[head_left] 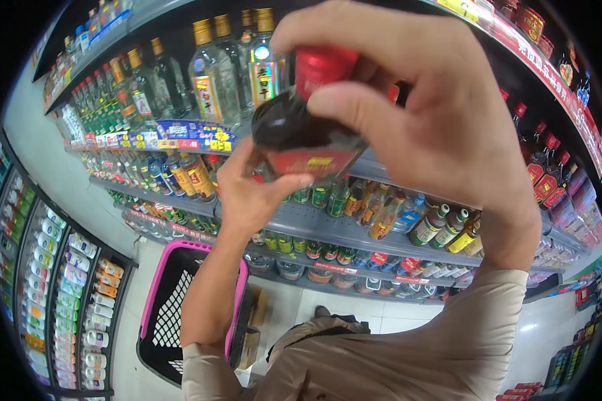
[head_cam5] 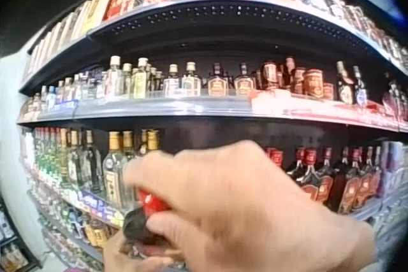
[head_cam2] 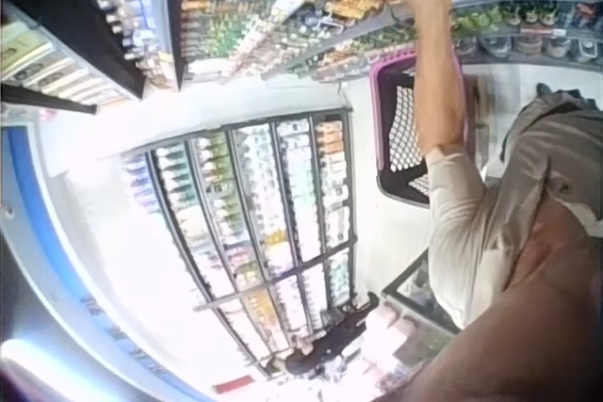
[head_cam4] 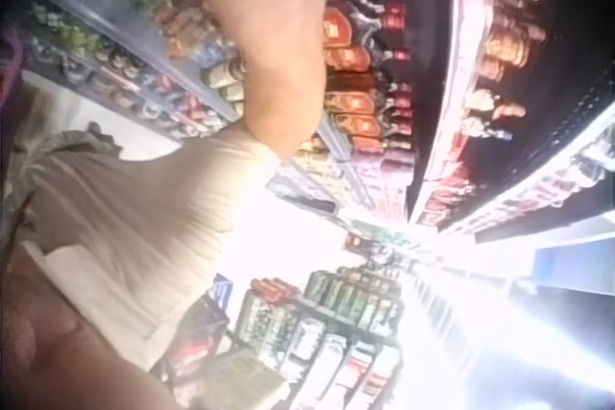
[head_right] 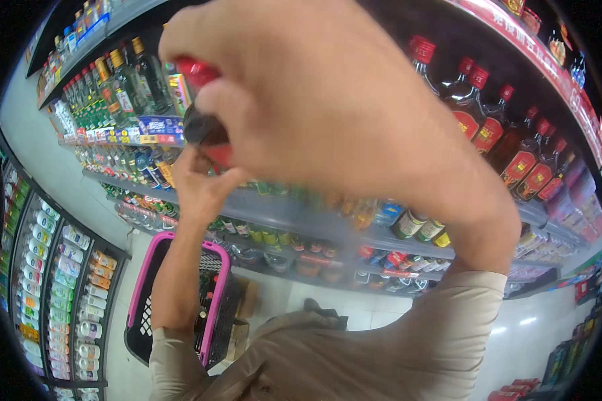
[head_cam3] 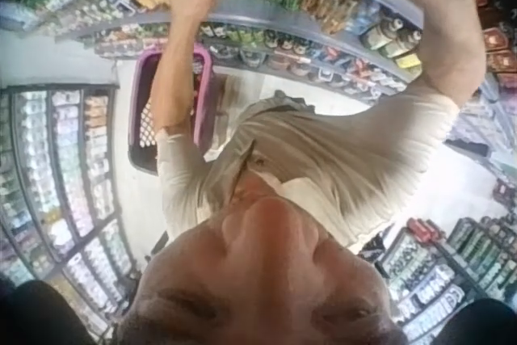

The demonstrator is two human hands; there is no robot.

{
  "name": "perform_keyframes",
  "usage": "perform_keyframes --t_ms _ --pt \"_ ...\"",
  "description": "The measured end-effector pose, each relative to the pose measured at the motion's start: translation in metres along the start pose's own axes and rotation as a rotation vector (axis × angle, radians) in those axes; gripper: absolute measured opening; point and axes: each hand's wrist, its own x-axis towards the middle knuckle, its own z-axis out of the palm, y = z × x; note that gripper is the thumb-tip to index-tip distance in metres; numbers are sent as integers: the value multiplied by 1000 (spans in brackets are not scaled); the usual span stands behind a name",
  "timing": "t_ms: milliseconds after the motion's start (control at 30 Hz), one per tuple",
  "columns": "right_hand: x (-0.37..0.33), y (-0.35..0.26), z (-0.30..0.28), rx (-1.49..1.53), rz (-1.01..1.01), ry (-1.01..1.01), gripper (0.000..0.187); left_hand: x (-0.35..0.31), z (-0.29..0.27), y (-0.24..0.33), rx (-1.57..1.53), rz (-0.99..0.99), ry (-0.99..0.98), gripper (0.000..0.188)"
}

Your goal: Organizing and stocking liquor bottles on supermarket shelves from a shopping basket.

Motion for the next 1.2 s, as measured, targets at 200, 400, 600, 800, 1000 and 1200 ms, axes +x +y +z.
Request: perform_keyframes --t_ms 200,400,600,800,1000,1200 --pt "1 44 -27 44 -64 45 24 58 59 -30 -64 122 -5 58" --pt "0 79 -44 207 264 -96 23 77 86 -47 26 -11 -95 60" --pt "-8 104 -35 56 76 12 22 82 100 -54 -49 -88 -132 61" --pt "-7 109 -37 -51 255 -79 27 85 107 -60 -112 -105 -191 62" --pt "-6 132 -35 -55 298 -102 29 89 114 -65 -176 -152 -226 60" --pt "1 146 -35 -17 382 -151 28 89 119 -66 -279 -195 -262 59"
